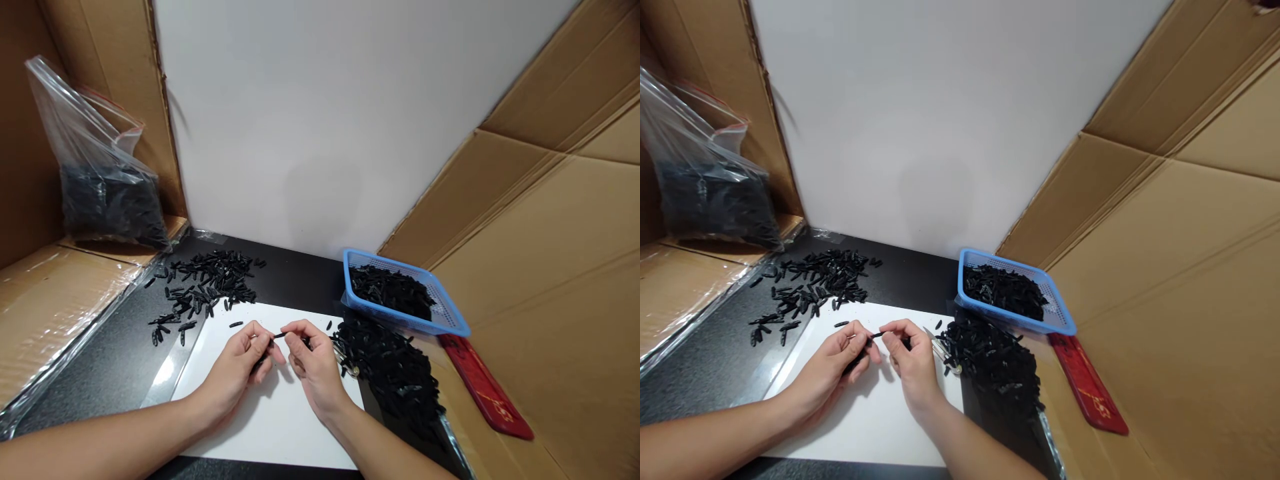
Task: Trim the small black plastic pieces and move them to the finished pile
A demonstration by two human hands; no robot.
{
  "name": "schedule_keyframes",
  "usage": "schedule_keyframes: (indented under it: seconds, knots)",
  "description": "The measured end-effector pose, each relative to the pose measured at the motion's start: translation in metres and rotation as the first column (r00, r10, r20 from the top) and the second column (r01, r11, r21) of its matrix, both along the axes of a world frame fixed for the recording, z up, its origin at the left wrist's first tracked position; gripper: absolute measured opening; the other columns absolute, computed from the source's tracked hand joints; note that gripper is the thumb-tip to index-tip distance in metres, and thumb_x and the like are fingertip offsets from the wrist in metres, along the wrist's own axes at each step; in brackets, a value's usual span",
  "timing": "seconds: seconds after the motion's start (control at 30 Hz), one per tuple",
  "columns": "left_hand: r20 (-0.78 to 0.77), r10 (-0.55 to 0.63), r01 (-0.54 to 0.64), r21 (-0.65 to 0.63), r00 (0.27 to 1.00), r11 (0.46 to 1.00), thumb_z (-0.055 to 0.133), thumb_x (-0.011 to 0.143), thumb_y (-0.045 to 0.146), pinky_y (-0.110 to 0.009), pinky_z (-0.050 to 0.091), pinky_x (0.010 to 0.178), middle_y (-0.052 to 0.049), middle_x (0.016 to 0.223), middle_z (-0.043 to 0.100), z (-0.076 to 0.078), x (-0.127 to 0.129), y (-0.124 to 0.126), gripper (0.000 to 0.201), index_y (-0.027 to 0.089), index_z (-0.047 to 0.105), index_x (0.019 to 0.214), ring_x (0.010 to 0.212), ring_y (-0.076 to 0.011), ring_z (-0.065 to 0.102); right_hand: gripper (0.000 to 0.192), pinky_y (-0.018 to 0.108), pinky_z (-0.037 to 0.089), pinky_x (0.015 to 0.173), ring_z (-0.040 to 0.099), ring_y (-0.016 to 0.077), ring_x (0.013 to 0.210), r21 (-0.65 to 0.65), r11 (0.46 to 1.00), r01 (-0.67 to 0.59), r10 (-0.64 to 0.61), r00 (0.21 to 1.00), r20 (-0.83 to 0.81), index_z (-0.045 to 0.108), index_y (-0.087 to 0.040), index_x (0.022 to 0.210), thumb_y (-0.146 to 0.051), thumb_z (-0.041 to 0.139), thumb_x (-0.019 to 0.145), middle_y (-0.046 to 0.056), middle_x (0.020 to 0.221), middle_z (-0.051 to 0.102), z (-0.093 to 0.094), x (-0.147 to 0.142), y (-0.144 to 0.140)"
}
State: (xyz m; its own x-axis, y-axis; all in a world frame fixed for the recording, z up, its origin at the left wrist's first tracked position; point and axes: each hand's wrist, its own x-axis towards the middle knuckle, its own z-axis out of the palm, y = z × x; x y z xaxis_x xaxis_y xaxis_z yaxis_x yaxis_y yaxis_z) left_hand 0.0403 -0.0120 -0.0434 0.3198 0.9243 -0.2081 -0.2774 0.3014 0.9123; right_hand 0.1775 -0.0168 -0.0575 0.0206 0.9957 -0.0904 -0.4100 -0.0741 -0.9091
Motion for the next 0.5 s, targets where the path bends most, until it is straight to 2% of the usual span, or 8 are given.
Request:
schedule_keyframes:
  seconds: [0.13, 0.23, 0.33, 0.43, 0.5]
  knots:
    - [-0.024, 0.022, -0.023, -0.013, 0.999, 1.0, 0.069, 0.075, 0.05, -0.022, 0.017, 0.047, 0.005, 0.053, 0.052, 0.001, 0.0, 0.002, 0.035, 0.016, 0.063, 0.075, 0.043, -0.0064, 0.03, 0.029, 0.019, 0.012, 0.039, 0.02, 0.0046, 0.04, -0.027, 0.997, -0.078, 0.071, 0.98, -0.184, 0.052, -0.019, 0.069, -0.042, 0.066, 0.079, -0.006, 0.054, 0.049, 0.005, 0.003, 0.001]
    - [-0.036, 0.064, -0.066, -0.04, 0.997, 0.997, 0.071, 0.072, 0.052, -0.022, 0.019, 0.047, 0.005, 0.05, 0.05, 0.001, -0.001, 0.002, 0.039, 0.015, 0.069, 0.08, 0.044, -0.0073, 0.031, 0.031, 0.018, 0.012, 0.038, 0.021, 0.0045, 0.04, -0.031, 0.993, -0.118, 0.109, 0.97, -0.216, 0.05, -0.019, 0.068, -0.044, 0.061, 0.082, -0.004, 0.056, 0.053, 0.006, 0.004, 0.002]
    - [-0.049, 0.097, -0.099, -0.04, 0.994, 0.994, 0.07, 0.072, 0.052, -0.022, 0.02, 0.046, 0.004, 0.05, 0.05, 0.001, -0.001, 0.002, 0.039, 0.015, 0.071, 0.082, 0.044, -0.0083, 0.031, 0.032, 0.018, 0.011, 0.037, 0.019, 0.0038, 0.039, -0.06, 0.988, -0.14, 0.133, 0.985, -0.112, 0.052, -0.019, 0.073, -0.046, 0.068, 0.078, -0.007, 0.053, 0.048, 0.002, 0.002, 0.002]
    - [-0.044, 0.124, -0.125, -0.019, 0.991, 0.992, 0.07, 0.073, 0.05, -0.022, 0.022, 0.047, 0.006, 0.046, 0.044, 0.0, -0.001, 0.002, 0.036, 0.015, 0.073, 0.082, 0.045, -0.009, 0.032, 0.033, 0.018, 0.012, 0.036, 0.023, 0.0038, 0.038, -0.02, 0.987, -0.156, 0.157, 0.986, 0.056, 0.056, -0.019, 0.076, -0.042, 0.079, 0.068, -0.009, 0.053, 0.043, -0.003, -0.002, 0.0]
    - [-0.043, 0.12, -0.121, -0.013, 0.992, 0.993, 0.071, 0.073, 0.049, -0.022, 0.023, 0.047, 0.006, 0.044, 0.042, 0.0, -0.002, 0.002, 0.036, 0.015, 0.074, 0.083, 0.046, -0.0091, 0.031, 0.03, 0.019, 0.013, 0.036, 0.026, 0.0039, 0.039, 0.0, 0.99, -0.144, 0.143, 0.983, 0.116, 0.059, -0.018, 0.075, -0.04, 0.078, 0.069, -0.008, 0.056, 0.045, -0.006, -0.003, -0.001]
